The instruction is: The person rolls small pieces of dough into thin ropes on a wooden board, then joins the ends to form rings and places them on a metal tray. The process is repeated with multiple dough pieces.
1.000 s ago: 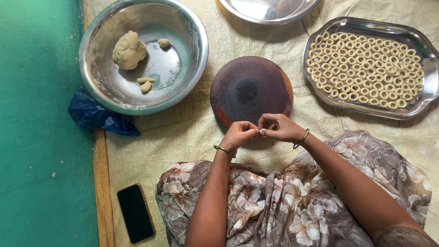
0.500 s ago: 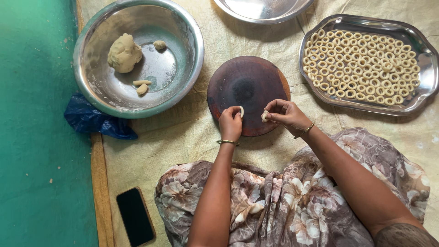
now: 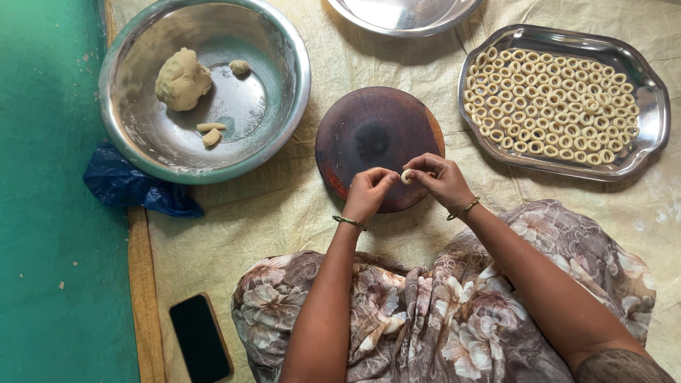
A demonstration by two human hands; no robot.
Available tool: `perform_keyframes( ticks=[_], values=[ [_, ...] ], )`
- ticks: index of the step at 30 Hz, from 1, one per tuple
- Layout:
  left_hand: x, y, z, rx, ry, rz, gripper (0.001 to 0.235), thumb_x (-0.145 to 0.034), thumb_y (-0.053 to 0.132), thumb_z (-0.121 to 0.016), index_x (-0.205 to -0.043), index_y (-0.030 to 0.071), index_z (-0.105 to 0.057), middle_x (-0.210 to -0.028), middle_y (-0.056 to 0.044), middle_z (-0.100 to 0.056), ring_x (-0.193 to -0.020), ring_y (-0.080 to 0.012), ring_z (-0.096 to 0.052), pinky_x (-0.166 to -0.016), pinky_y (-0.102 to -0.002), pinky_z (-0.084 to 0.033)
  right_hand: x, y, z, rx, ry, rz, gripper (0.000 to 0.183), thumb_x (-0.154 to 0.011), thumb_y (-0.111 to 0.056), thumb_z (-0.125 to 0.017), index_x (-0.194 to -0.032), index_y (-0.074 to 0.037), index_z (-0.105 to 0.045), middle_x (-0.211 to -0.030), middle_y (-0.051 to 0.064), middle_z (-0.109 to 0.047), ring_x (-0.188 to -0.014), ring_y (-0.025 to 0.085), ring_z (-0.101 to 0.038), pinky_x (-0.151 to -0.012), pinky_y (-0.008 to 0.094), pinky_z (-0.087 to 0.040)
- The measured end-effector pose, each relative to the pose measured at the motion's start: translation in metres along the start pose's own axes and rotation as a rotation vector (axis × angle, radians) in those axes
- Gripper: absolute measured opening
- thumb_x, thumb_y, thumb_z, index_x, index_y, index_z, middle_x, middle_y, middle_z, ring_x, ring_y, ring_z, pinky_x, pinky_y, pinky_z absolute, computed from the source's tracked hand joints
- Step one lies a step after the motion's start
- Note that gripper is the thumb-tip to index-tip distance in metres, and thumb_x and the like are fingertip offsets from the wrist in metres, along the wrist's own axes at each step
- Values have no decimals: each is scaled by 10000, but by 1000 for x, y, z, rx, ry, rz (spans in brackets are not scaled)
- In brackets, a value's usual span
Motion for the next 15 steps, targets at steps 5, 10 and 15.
perform_keyframes(
  ticks=[5,10,15],
  values=[
    [1,-12,-14,224,-140,129,244,-993,238,-696,-992,6,-770,-901,-39,-765,-795,-55,-656,-712,-212,-522,3,-33,-8,362,15,173,92,-915,-92,-744,-995,-55,-770,-968,27,-721,-843,96,-724,-730,251,-603],
    [6,-13,-12,286,-155,229,175,-958,198,-722,-994,30,-751,-897,-37,-756,-793,-64,-685,-691,-219,-561,8,-55,-20,471,-15,232,228,-888,-90,-755,-1115,-77,-748,-1000,38,-731,-863,132,-714,-767,276,-602],
    [7,-11,-7,454,-143,231,171,-970,215,-705,-998,51,-741,-882,-39,-753,-783,-84,-703,-693,-226,-579,11,-68,-21,341,-9,267,370,-893,-74,-726,-1259,-67,-665,-1063,53,-708,-978,144,-718,-868,285,-615]
  ],
)
Point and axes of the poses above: each hand's wrist, its own x-axis away from the middle knuckle, its own z-axis out of the back of the hand, y = z × x, the point moved 10 cm from there along -x, towards the middle knuckle
